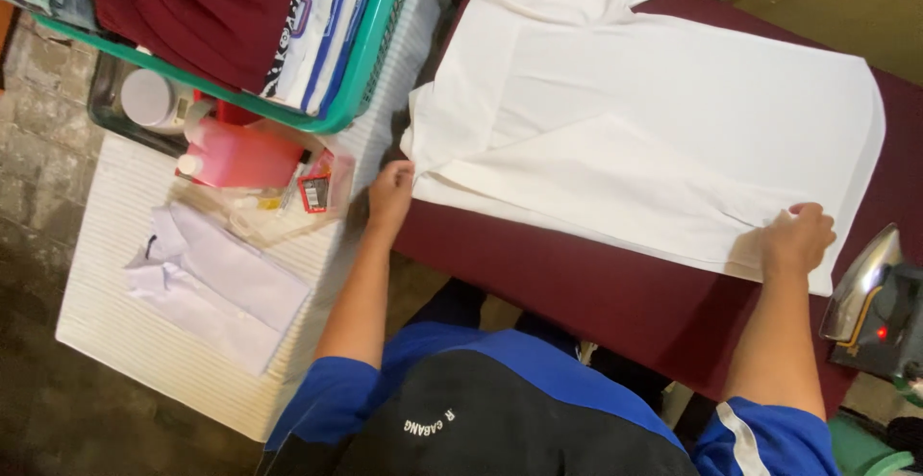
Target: Ironing and folding a white collared shirt on a table.
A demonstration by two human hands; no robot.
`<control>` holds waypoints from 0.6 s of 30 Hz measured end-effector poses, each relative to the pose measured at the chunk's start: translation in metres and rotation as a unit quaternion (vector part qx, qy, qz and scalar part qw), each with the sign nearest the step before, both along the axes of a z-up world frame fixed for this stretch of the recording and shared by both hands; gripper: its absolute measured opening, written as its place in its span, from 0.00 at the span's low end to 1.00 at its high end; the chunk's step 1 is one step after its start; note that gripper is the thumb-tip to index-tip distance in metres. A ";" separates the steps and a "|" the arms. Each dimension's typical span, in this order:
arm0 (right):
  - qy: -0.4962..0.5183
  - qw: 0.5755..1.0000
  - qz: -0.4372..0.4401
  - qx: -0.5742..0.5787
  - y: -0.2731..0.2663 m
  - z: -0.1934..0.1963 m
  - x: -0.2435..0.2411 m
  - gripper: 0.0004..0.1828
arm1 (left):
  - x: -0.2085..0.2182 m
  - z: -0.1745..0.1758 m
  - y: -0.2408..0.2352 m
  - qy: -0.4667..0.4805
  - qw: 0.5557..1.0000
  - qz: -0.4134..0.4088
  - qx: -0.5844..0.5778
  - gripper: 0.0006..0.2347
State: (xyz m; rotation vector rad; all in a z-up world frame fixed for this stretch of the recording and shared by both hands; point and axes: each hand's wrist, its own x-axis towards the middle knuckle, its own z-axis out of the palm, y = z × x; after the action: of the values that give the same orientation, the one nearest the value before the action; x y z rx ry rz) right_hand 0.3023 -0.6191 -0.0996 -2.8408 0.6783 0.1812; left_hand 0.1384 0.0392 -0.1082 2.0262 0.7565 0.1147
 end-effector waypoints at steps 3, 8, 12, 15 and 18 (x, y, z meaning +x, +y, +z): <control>-0.075 0.987 0.134 -0.050 -0.017 -0.026 0.004 0.10 | 0.027 0.011 -0.023 0.007 0.961 -0.148 0.232 0.09; 0.034 0.981 0.171 -0.085 0.003 -0.001 0.013 0.12 | 0.074 0.039 -0.062 0.113 0.942 -0.228 0.219 0.14; 0.066 0.970 0.217 -0.092 0.001 0.018 0.021 0.13 | 0.101 0.021 -0.083 0.127 0.945 -0.249 0.173 0.17; 0.137 0.984 0.111 0.038 0.012 0.029 0.026 0.14 | 0.121 0.079 -0.109 0.226 0.922 -0.285 0.133 0.16; 0.125 0.968 0.211 -0.050 0.021 0.051 0.030 0.14 | 0.130 0.088 -0.123 0.221 0.910 -0.327 0.129 0.16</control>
State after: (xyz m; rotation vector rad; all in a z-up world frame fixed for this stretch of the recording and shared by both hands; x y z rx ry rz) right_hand 0.3326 -0.5980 -0.0485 -3.0546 0.1113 0.5961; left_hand 0.2684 -0.0836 -0.0198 2.4923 0.2908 -0.6851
